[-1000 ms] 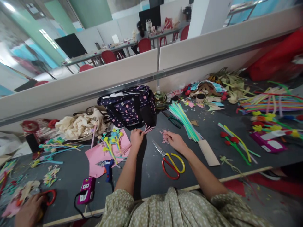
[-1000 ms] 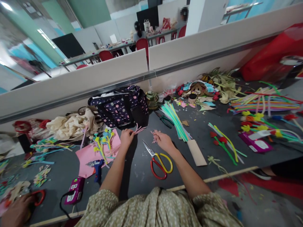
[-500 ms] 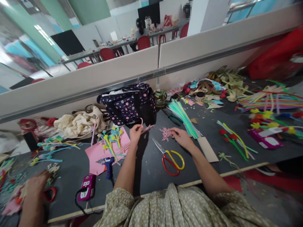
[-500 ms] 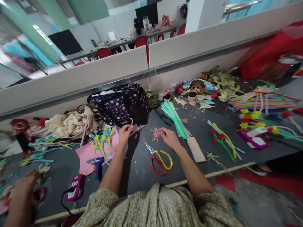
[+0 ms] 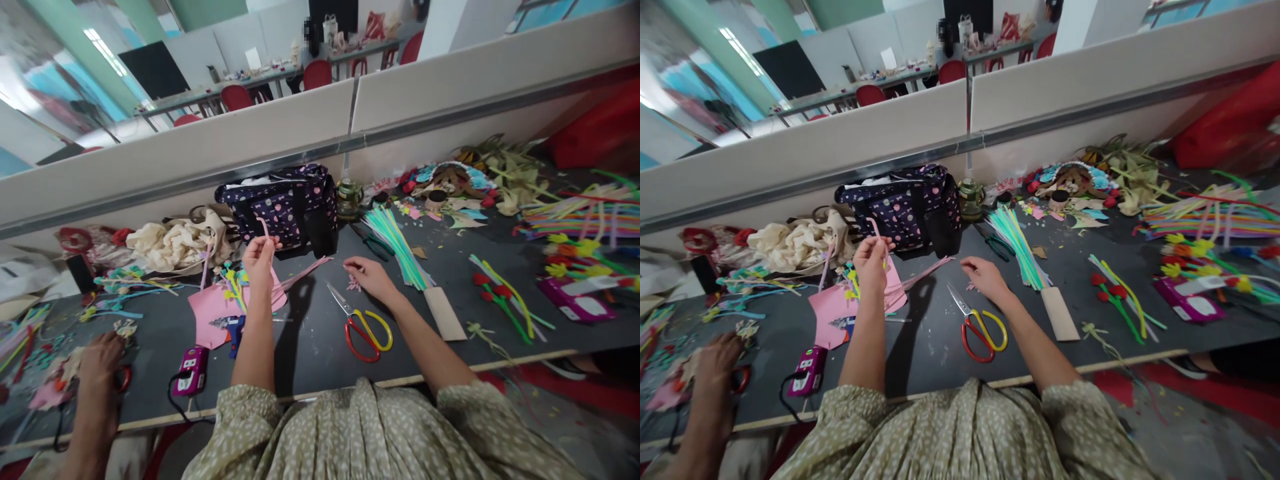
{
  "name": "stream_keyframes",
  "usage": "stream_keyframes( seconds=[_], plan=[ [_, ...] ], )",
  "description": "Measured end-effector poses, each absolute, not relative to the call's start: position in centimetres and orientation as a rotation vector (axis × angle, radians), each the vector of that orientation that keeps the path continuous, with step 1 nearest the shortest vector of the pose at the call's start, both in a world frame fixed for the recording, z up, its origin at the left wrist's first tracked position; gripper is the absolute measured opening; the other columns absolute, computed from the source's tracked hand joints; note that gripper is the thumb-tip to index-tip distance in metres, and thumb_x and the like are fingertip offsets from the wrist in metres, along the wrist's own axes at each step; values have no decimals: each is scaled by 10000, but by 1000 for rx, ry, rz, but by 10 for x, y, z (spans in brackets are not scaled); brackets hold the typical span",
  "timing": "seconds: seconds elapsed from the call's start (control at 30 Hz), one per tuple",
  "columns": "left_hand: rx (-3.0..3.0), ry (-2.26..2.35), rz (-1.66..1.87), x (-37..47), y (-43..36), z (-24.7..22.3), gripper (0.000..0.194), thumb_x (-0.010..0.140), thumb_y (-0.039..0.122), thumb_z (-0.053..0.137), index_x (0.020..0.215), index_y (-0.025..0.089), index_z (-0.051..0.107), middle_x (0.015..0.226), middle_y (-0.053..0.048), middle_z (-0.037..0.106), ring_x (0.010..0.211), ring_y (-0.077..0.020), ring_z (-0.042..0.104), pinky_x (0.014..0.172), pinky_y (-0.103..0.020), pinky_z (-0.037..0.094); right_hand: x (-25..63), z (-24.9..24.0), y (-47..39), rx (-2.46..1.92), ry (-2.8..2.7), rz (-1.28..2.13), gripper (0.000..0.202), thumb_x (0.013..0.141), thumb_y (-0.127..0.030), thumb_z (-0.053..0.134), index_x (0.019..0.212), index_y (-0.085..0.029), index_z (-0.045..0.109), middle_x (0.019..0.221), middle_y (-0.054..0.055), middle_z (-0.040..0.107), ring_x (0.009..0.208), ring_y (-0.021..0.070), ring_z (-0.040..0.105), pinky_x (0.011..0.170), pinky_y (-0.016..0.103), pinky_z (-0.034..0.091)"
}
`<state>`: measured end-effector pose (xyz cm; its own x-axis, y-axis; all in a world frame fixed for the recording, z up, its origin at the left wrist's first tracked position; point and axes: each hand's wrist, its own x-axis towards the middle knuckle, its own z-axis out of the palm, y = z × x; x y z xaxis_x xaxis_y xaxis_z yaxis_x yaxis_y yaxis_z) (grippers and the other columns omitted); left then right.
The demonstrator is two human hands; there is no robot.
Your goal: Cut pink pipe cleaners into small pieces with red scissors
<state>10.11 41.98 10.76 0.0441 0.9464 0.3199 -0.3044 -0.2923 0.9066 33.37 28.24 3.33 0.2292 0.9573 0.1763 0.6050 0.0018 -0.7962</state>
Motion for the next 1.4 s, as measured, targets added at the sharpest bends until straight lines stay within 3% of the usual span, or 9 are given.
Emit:
stream_keyframes(
  seconds=[0.17,0.3,0.4,0.6,0.93,1.13,1.27,1.4],
  plan=[
    [1207,668,1652,83,409,133,186,752,313,733,815,162,645,779,-15,671,688,-112,654,745,-278,547,296,39,337,-1643,-2015,326,239,884,-199,535,1092,-184,652,1082,84,659,1029,202,569,893,299,435],
    [1151,669,1710,60,399,137,157,761,296,724,811,180,631,783,1,654,718,-111,650,772,-291,548,268,23,376,-1652,-2429,185,260,883,-180,531,1128,-152,614,1169,128,605,1072,227,504,881,314,436],
    [1110,696,1707,40,391,133,169,758,300,729,816,184,620,782,6,652,681,-102,640,730,-275,545,256,14,395,-1634,-2536,179,244,875,-118,502,1084,-140,626,1098,138,631,1041,235,507,845,311,446],
    [1047,787,1682,10,377,116,180,756,302,730,814,173,619,781,2,649,628,-83,609,660,-238,521,255,8,404,-1589,-2634,191,209,881,-105,472,951,-141,666,973,146,652,956,232,537,795,293,445],
    [947,860,1652,8,373,99,218,713,310,759,801,162,625,732,0,644,602,-82,601,612,-221,506,279,9,392,-1565,-2639,118,228,930,-195,436,1005,-131,641,1038,159,613,1001,242,495,781,297,427],
    [938,840,1610,18,371,96,208,718,284,760,810,154,625,745,-2,651,614,-85,604,602,-213,498,271,9,397,-1479,-2725,152,173,865,-138,503,876,-118,675,904,152,652,928,233,526,755,290,400],
    [938,849,1635,13,366,103,208,719,282,759,811,147,632,740,-9,652,600,-84,596,591,-210,493,285,19,396,-1444,-2667,141,174,871,-196,505,933,-122,651,946,141,660,923,224,540,773,288,374],
    [911,855,1691,5,363,112,210,711,276,763,800,137,634,705,-8,642,554,-80,576,525,-191,458,306,29,389,-1492,-2380,273,219,929,-223,411,1008,-170,608,931,81,673,808,176,572,692,246,349]
  ],
)
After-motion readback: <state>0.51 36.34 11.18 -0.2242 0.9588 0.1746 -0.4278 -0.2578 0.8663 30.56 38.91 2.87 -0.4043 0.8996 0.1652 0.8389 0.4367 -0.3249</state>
